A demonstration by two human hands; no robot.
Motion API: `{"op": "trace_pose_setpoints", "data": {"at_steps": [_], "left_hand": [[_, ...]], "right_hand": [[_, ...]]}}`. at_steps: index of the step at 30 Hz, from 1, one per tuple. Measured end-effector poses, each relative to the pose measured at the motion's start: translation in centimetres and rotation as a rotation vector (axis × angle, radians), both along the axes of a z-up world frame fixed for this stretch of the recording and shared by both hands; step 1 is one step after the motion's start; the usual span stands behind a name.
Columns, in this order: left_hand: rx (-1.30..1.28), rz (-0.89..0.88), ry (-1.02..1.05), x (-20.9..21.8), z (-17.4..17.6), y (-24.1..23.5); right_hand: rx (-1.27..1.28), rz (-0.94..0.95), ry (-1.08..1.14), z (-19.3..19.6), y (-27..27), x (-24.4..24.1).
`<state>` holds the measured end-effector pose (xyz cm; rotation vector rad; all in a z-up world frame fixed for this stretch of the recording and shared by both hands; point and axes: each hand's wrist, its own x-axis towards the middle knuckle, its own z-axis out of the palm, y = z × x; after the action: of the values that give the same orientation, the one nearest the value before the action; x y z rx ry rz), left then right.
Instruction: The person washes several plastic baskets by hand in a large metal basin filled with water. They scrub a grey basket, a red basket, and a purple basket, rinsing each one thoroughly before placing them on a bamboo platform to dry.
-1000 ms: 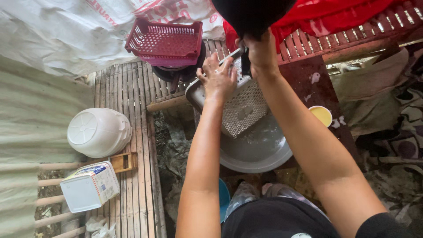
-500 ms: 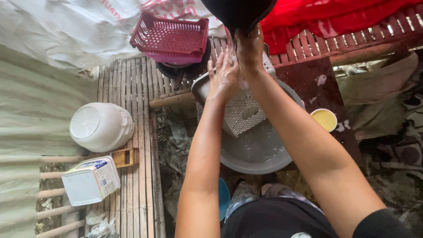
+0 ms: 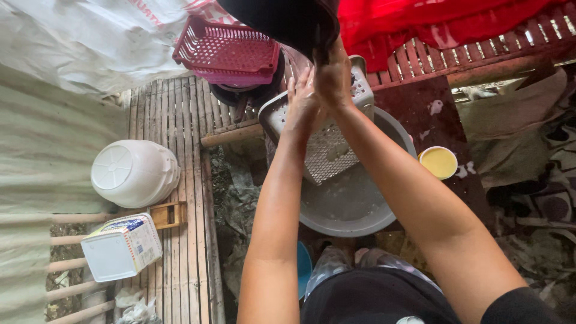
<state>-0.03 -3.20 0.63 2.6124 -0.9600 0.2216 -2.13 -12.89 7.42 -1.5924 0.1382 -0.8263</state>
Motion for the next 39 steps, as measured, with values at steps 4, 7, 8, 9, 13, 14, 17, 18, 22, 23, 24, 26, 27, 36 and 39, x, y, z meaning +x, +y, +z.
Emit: {"op": "trace_pose_setpoints", "data": {"at_steps": [4, 7, 8, 9, 13, 14, 17, 18, 22, 23, 24, 26, 27, 36, 39], "left_hand": [[-0.343, 0.006, 0.006, 2.1, -3.0, 0.6], [-0.146, 0.164, 0.002, 0.5, 0.6, 1.5], [-0.009, 0.238, -0.006, -0.5, 2.4, 1.9], [-0.004, 0.316, 0.101, -1.5, 4.4, 2.3], [0.003, 0.577, 0.394, -4.3, 8.2, 5.5], [-0.002, 0.629, 0.427, -4.2, 8.0, 6.6], [-0.292, 0.62, 0.414, -4.4, 4.4, 10.5], [-0.484, 0.547, 0.42, -4.7, 2.6, 11.3], [-1.124, 0.234, 0.373, -6.8, -4.7, 13.7], [-1.249, 0.15, 0.346, -7.4, -6.9, 13.7], [-1.321, 0.206, 0.457, -8.2, -9.1, 13.6], [-1.23, 0.356, 0.399, -9.8, -13.7, 12.3], [-1.054, 0.453, 0.241, -10.6, -15.6, 11.7], [-2.129, 0.127, 1.398, -15.3, -13.6, 6.6], [-1.868, 0.321, 0.759, -19.0, -11.3, 4.8]], "right_hand": [[0.113, 0.05, 0.074, -1.2, -1.1, 0.1], [-0.009, 0.042, -0.2, -2.3, -2.9, 0.0], [0.051, 0.071, -0.155, -2.2, -3.4, -0.2], [0.111, 0.101, -0.11, -1.9, -3.9, -0.5], [0.219, 0.264, 0.088, 0.2, -4.6, -3.7], [0.257, 0.297, 0.134, 0.7, -4.3, -4.4], [0.32, 0.389, 0.278, 1.7, -2.6, -6.5], [0.307, 0.421, 0.329, 1.7, -1.4, -6.9], [0.16, 0.623, 0.343, 0.8, 4.0, -8.6], [0.146, 0.726, 0.327, 0.4, 5.2, -8.9], [0.128, 0.837, 0.314, 0.1, 6.2, -9.2], [0.118, 1.005, 0.343, -0.6, 8.5, -9.8], [0.123, 1.062, 0.386, -1.0, 9.7, -10.1], [-0.258, 1.37, 1.066, -5.8, 21.6, -15.0], [-0.57, 1.545, 1.106, -9.2, 25.4, -16.9]]}}
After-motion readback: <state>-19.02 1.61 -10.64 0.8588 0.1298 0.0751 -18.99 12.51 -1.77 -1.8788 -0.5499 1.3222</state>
